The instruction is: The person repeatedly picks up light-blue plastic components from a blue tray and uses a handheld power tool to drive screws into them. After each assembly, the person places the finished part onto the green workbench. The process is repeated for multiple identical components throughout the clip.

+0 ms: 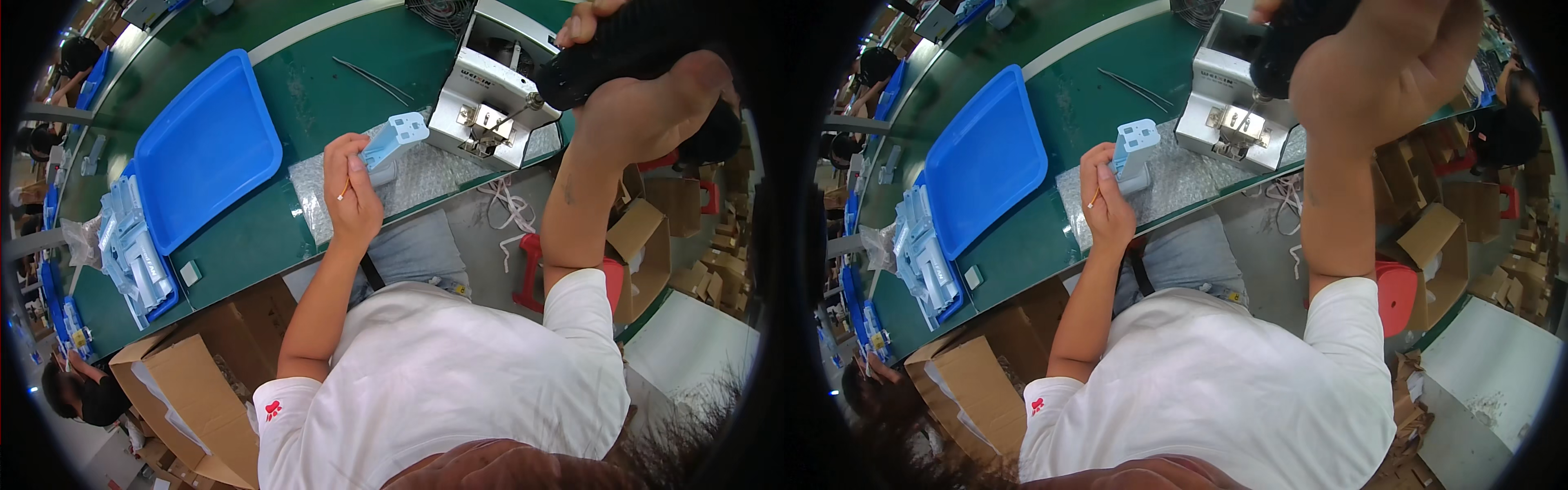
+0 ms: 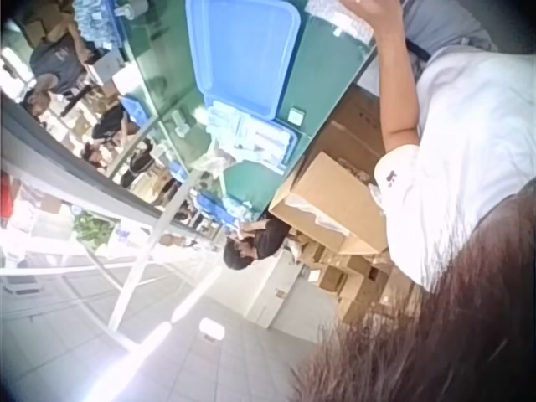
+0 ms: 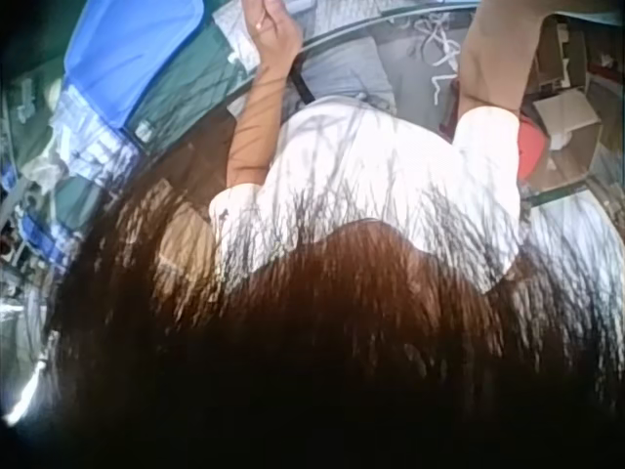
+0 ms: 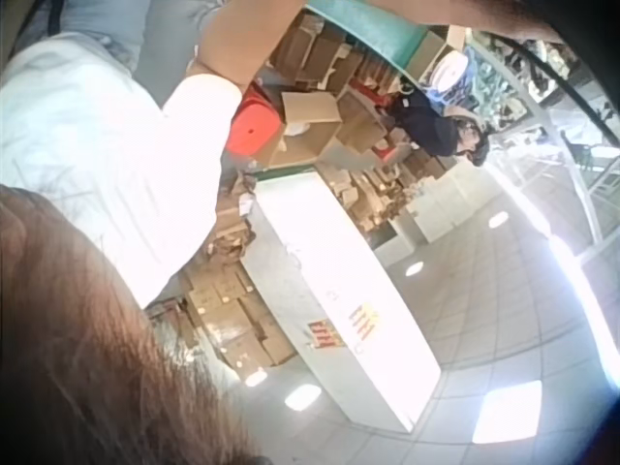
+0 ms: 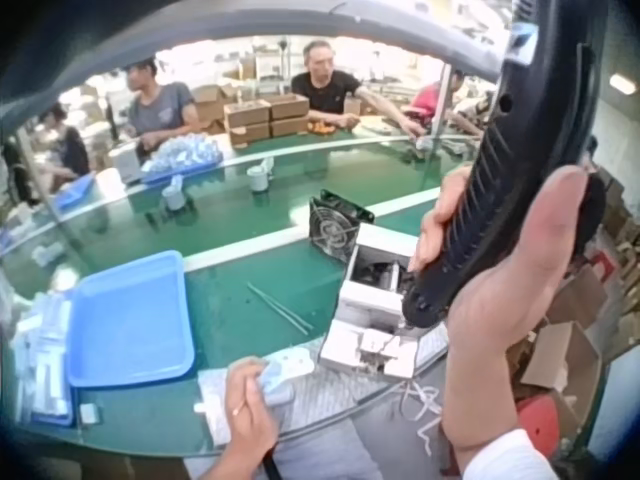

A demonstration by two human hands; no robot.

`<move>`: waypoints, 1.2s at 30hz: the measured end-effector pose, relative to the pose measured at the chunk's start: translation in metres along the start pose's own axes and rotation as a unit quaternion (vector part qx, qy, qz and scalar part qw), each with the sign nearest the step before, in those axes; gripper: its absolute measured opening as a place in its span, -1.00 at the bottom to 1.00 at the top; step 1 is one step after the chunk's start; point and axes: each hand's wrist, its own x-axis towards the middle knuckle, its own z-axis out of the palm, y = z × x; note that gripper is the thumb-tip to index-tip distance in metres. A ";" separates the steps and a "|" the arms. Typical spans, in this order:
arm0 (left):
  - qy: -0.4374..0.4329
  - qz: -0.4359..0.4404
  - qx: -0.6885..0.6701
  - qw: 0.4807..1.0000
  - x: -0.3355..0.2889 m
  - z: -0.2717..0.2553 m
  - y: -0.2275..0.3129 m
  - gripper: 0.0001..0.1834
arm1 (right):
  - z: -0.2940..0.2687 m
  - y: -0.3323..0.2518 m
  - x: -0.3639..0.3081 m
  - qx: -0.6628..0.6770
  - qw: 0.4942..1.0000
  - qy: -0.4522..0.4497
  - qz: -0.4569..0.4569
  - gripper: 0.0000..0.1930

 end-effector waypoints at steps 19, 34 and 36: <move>-0.002 0.018 -0.011 1.000 0.000 0.000 -0.002 -0.77 | -0.029 -0.019 -0.016 0.143 0.950 -0.242 0.138 -0.11; -0.022 0.012 0.003 1.000 0.000 -0.005 0.001 -0.74 | -0.011 0.038 -0.021 -0.017 0.984 -0.139 0.109 0.24; -0.022 0.006 -0.004 1.000 0.000 -0.005 0.001 -0.74 | -0.009 0.037 -0.023 -0.023 0.985 -0.119 0.119 0.23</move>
